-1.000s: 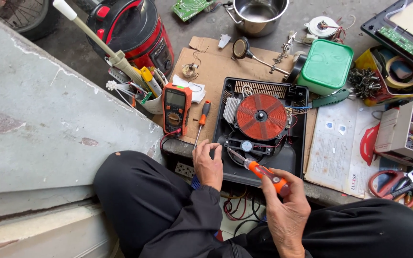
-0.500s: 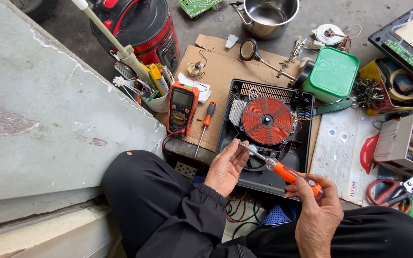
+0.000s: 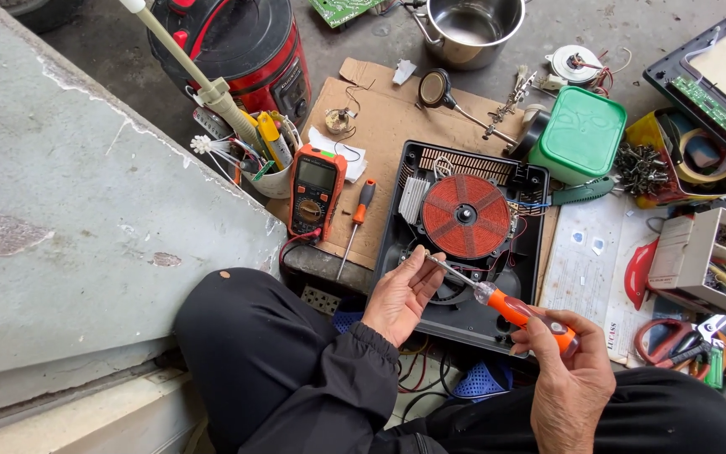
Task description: Disassembling and reassembling an induction cooker to inspect or replace the induction coil using a screwdriver.
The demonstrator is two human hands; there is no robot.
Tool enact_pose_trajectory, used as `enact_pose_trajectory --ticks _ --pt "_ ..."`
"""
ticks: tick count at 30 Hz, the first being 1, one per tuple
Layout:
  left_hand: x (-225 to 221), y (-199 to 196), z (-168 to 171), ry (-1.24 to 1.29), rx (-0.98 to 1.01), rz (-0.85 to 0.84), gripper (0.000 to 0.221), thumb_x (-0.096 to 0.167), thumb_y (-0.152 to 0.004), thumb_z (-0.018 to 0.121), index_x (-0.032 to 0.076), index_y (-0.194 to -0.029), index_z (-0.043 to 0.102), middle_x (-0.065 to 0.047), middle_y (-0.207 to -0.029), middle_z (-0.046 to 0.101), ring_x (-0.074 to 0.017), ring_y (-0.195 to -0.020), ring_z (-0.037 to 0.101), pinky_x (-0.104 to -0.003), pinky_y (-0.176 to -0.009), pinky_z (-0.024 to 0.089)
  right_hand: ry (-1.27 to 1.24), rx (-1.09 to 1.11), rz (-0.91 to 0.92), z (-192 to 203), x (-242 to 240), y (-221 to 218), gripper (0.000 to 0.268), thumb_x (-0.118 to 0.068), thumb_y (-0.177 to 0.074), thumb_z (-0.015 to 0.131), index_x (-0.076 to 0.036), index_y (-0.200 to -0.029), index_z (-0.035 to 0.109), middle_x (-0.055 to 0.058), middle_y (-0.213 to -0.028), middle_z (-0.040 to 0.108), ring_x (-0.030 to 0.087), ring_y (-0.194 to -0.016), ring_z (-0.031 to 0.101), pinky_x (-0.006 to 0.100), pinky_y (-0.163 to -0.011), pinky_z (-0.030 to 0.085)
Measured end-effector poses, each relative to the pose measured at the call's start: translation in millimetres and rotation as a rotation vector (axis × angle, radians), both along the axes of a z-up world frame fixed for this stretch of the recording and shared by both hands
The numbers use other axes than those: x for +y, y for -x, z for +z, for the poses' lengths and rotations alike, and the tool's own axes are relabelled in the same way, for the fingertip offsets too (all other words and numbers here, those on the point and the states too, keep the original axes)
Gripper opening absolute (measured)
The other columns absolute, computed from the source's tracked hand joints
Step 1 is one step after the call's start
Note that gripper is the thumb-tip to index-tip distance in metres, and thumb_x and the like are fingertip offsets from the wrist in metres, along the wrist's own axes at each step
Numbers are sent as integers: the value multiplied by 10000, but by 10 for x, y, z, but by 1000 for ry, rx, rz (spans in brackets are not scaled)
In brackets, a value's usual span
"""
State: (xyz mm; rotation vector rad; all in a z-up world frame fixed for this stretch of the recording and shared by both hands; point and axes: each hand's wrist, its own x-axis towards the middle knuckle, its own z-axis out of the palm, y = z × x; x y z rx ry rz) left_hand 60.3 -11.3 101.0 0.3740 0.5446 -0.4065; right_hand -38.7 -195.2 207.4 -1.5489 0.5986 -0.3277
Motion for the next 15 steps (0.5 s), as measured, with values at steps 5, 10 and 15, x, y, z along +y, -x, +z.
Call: enact_pose_trajectory --ticks 5,10,15 --pt "-50 -90 -80 -16 14 -13 256 161 -1046 758 -30 -1210 707 -187 -1201 797 -179 -1036 769 -268 -943 663 315 128 246 129 -84 -40 377 13 -943 731 -4 -1287 579 188 -1331 764 262 -943 798 378 -902 705" --pt "-234 -267 -275 120 131 56 258 191 -1041 773 38 -1242 722 -115 -1206 802 -181 -1060 785 -262 -934 672 649 53 431 131 -72 -164 333 3 -887 797 -75 -1186 674 72 -1381 764 189 -1048 769 361 -955 648" --pt "-424 -435 -609 173 213 149 318 193 -1060 752 -4 -1306 713 -118 -1231 803 -197 -1100 777 -268 -947 663 814 79 528 133 63 -484 352 -12 -876 804 -48 -1213 709 79 -1381 764 188 -1036 760 356 -908 642"
